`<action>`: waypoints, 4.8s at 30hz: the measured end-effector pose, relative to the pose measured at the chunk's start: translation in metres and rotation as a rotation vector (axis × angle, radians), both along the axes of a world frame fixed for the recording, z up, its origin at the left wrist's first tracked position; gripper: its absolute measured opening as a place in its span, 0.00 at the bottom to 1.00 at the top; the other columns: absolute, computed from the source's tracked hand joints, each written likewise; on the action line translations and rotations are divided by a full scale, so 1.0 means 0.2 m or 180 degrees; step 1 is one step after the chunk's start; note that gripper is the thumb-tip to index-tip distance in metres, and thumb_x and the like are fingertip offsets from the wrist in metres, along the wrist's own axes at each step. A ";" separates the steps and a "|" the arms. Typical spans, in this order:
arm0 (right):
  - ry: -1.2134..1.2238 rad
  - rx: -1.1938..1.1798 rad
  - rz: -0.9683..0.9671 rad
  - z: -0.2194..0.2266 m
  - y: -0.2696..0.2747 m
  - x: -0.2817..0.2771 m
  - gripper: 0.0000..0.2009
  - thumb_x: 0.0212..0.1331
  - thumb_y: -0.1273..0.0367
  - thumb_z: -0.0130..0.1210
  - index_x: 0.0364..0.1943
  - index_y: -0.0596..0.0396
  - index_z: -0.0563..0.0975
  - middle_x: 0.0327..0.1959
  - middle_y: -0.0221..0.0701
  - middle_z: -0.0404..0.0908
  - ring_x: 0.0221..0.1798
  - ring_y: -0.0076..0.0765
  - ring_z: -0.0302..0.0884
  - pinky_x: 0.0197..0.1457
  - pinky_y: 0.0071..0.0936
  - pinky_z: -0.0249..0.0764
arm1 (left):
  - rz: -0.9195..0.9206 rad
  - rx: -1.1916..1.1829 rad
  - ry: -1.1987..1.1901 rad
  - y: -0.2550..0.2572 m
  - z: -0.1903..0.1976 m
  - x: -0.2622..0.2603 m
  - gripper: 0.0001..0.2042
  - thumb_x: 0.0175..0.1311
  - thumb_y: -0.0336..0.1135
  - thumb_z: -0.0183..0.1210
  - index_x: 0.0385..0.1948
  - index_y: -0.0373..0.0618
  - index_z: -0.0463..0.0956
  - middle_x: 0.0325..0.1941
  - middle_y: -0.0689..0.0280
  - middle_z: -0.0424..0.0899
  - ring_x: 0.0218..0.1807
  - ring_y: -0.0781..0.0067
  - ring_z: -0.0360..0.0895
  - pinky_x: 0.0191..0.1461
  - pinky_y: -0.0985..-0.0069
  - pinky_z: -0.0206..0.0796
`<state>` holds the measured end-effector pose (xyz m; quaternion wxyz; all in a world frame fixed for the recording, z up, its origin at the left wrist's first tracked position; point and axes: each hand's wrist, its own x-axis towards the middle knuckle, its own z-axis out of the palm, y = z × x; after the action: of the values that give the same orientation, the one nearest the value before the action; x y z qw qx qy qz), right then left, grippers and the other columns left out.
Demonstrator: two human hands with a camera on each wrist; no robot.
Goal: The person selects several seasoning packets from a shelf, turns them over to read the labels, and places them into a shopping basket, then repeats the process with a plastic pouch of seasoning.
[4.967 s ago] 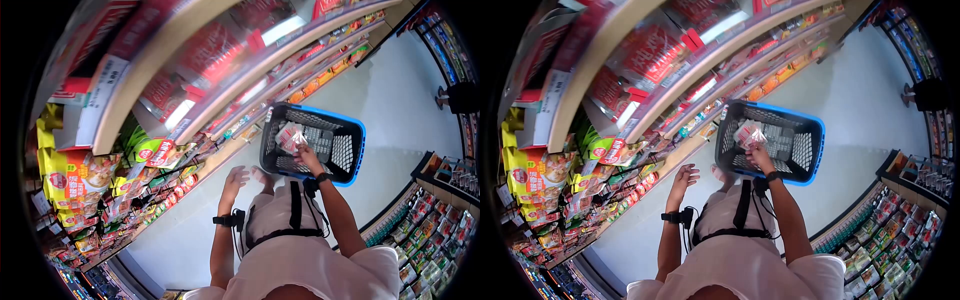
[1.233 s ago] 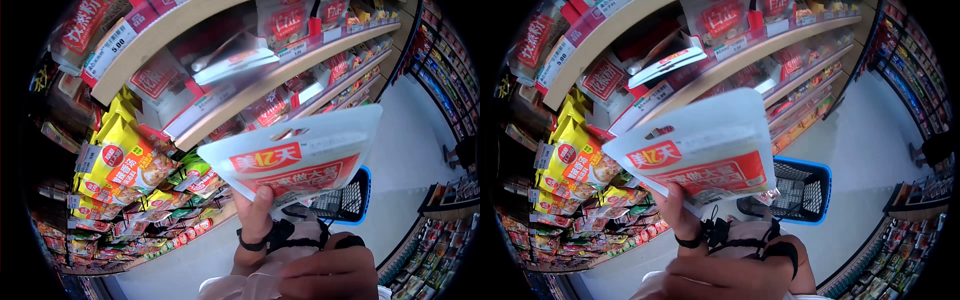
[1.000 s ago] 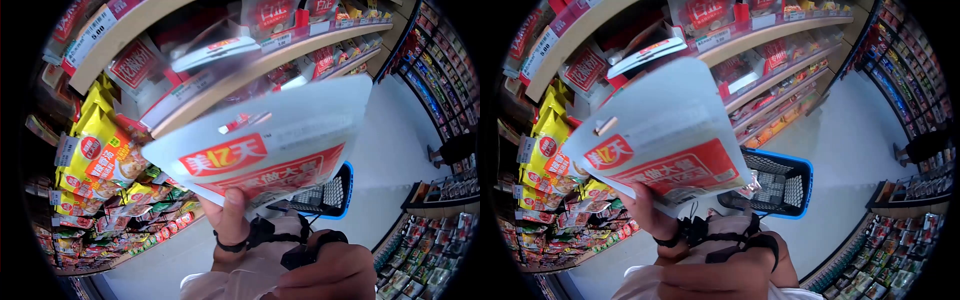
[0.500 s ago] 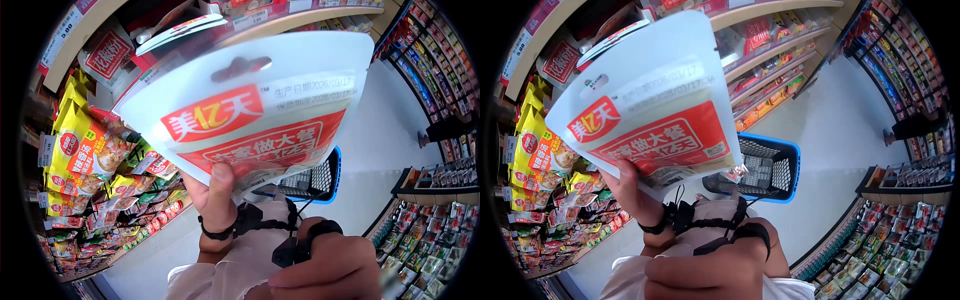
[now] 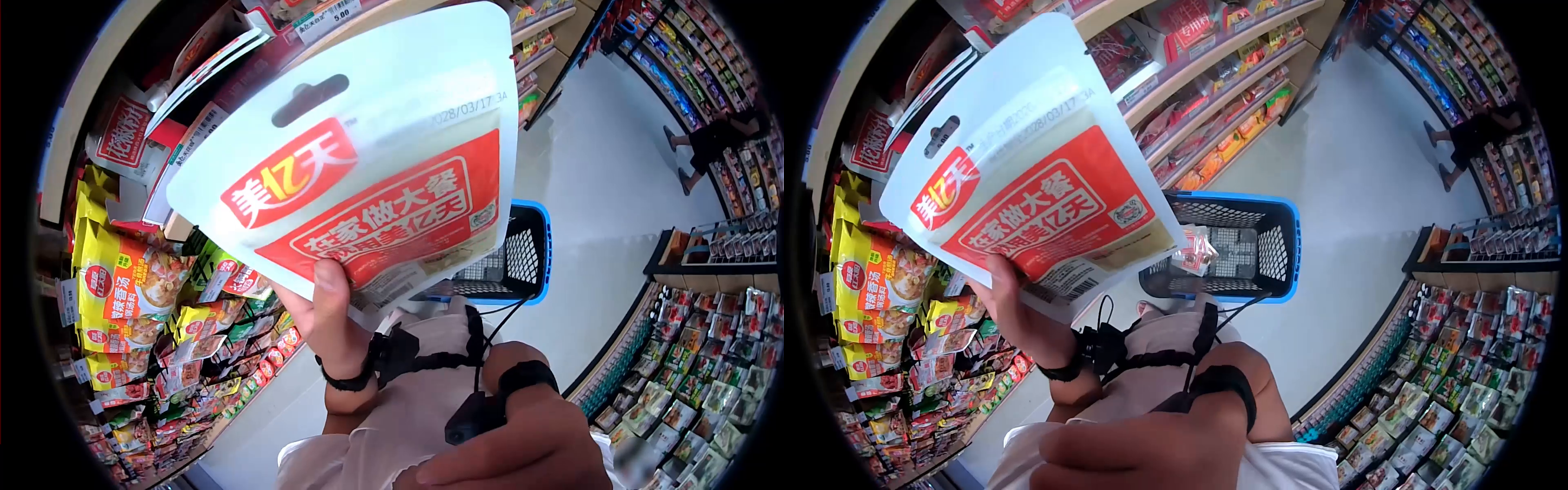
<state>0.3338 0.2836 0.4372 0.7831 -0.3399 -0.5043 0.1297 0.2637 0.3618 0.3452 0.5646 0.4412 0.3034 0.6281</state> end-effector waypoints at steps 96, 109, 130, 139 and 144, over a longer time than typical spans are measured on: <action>-0.1974 -0.0123 0.1345 -0.15 0.55 -0.02 0.07 0.53 0.72 0.45 0.35 0.58 0.72 0.47 0.38 0.75 0.60 0.51 0.63 0.62 0.50 0.54 | -0.1863 -0.1163 -0.1765 0.24 0.06 -0.28 0.31 0.63 0.50 0.47 0.61 0.40 0.49 0.59 0.59 0.61 0.56 0.69 0.64 0.58 0.76 0.55; -0.2344 -0.0145 0.1035 -0.17 0.39 -0.08 0.10 0.37 0.76 0.52 0.29 0.56 0.78 0.37 0.36 0.80 0.49 0.38 0.75 0.56 0.33 0.65 | -0.1681 -0.1204 -0.1824 0.16 -0.14 -0.33 0.27 0.64 0.45 0.46 0.61 0.40 0.52 0.55 0.61 0.64 0.51 0.73 0.66 0.53 0.78 0.58; -0.0762 -0.2096 0.0166 -0.78 0.31 0.50 0.37 0.39 0.66 0.66 0.55 0.58 0.59 0.41 0.40 0.71 0.42 0.44 0.72 0.49 0.33 0.67 | -0.1668 -0.1002 0.0864 0.46 -0.61 0.39 0.21 0.66 0.37 0.43 0.59 0.41 0.57 0.50 0.62 0.70 0.43 0.78 0.69 0.47 0.81 0.64; 0.2524 -0.4386 -0.0114 -2.49 -0.21 0.86 0.15 0.55 0.75 0.43 0.49 0.58 0.62 0.33 0.37 0.76 0.24 0.29 0.78 0.18 0.23 0.74 | -0.2964 -0.1207 0.3920 0.16 -2.18 0.27 0.23 0.61 0.35 0.47 0.59 0.46 0.57 0.50 0.65 0.69 0.46 0.74 0.68 0.43 0.76 0.65; 0.3004 -0.5074 -0.0616 -3.13 -0.38 0.96 0.17 0.50 0.76 0.42 0.48 0.56 0.63 0.26 0.38 0.79 0.19 0.31 0.77 0.17 0.26 0.73 | -0.3173 -0.1062 0.3828 -0.06 -2.54 -0.04 0.19 0.61 0.39 0.47 0.54 0.43 0.65 0.37 0.66 0.73 0.38 0.77 0.67 0.42 0.78 0.62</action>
<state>0.5254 0.2076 -0.1892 0.4499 -0.7300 0.1348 0.4966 0.2566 0.3505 -0.1636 0.5770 0.6978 0.4130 -0.0975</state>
